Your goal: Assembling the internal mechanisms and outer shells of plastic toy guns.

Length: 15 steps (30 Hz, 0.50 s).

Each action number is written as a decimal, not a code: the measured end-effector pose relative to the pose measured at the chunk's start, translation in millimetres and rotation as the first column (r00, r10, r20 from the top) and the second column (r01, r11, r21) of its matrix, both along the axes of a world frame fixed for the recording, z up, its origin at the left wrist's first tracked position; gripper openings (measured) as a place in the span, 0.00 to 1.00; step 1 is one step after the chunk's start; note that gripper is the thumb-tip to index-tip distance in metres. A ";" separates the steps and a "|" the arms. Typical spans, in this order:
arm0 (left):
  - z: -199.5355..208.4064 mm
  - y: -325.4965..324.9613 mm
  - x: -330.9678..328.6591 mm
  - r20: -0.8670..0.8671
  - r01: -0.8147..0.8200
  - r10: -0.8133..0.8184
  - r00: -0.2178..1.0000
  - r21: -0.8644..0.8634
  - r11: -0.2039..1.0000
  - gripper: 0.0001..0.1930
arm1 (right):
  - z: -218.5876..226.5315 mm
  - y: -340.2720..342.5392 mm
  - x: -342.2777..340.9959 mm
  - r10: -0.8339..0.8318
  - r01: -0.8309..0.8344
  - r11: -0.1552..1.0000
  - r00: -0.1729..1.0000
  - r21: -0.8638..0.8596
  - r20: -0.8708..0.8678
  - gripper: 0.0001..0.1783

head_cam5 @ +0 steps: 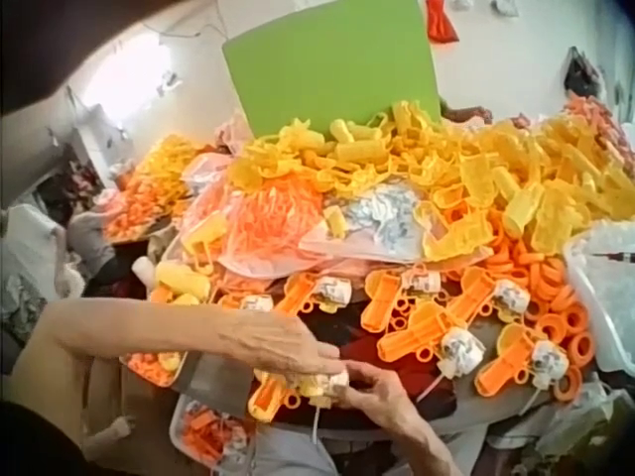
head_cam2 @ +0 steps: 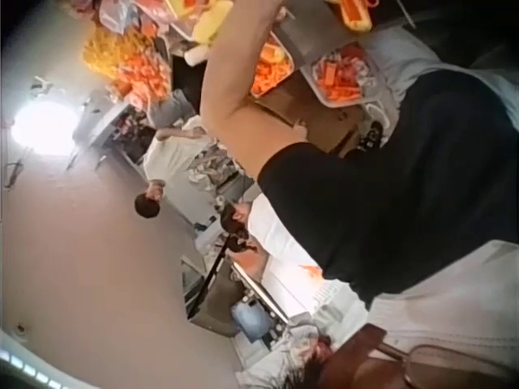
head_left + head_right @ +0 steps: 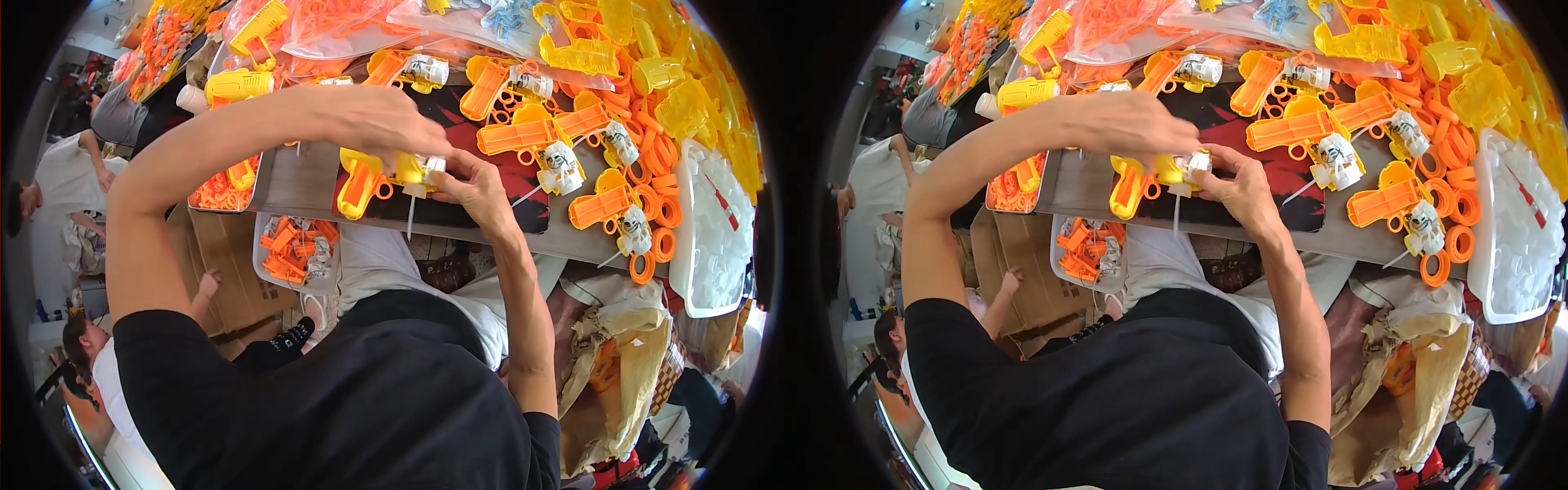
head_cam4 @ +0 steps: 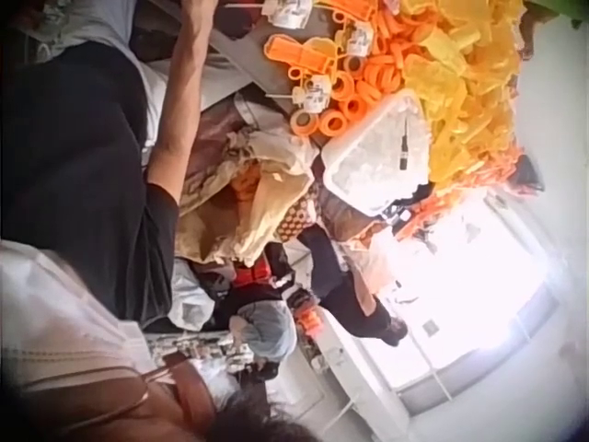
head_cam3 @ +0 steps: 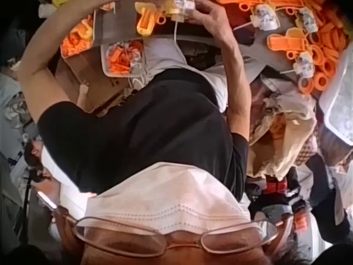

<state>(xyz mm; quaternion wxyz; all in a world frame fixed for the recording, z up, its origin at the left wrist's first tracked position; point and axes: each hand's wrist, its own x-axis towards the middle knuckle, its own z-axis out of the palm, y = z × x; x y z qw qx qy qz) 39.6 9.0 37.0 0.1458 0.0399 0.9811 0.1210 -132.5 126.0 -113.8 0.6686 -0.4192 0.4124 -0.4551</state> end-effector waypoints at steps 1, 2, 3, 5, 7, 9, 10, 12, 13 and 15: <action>9.7 3.1 14.5 -0.037 -0.110 0.108 0.993 -0.083 0.990 0.21 | 1.2 2.2 0.1 -0.028 0.028 1.000 0.999 0.006 0.027 0.27; 15.6 5.5 37.1 -0.101 -0.181 0.169 0.980 -0.133 0.974 0.21 | 0.4 3.4 1.7 -0.028 0.028 1.000 0.999 0.000 0.030 0.27; 20.1 9.0 62.3 -0.169 -0.259 0.230 0.958 -0.178 0.949 0.21 | -2.7 3.5 2.6 -0.038 0.038 0.999 0.999 0.009 -0.003 0.27; 30.1 33.3 101.1 -0.284 -0.345 0.261 0.923 -0.306 0.887 0.18 | 0.6 2.0 1.2 -0.044 0.044 0.999 0.998 0.005 -0.036 0.27; 29.1 56.2 137.2 -0.407 -0.456 0.302 0.862 -0.367 0.811 0.16 | 5.1 2.7 -0.5 -0.004 0.005 0.999 1.000 0.037 -0.005 0.29; 33.7 82.7 162.3 -0.407 -0.624 0.483 0.775 -0.372 0.687 0.15 | 1.3 3.5 -2.1 -0.016 0.015 1.000 1.000 0.023 0.013 0.30; 28.4 95.2 166.2 -0.412 -0.626 0.483 0.773 -0.365 0.690 0.15 | 1.4 4.5 -4.8 -0.028 0.029 0.999 0.998 0.029 -0.048 0.29; 9.1 115.8 178.0 -0.703 -0.886 0.563 0.435 -0.224 0.405 0.15 | 4.5 6.7 -1.0 -0.073 0.074 0.997 0.990 0.008 -0.122 0.29; -6.4 119.7 178.0 -0.706 -0.888 0.563 0.429 -0.215 0.408 0.15 | 3.0 8.3 -0.7 -0.075 0.077 0.997 0.988 0.009 -0.132 0.29; -39.0 130.9 171.1 -0.898 -0.973 0.439 0.013 0.091 0.214 0.15 | 3.6 9.4 4.8 -0.191 0.162 0.979 0.944 -0.127 -0.269 0.28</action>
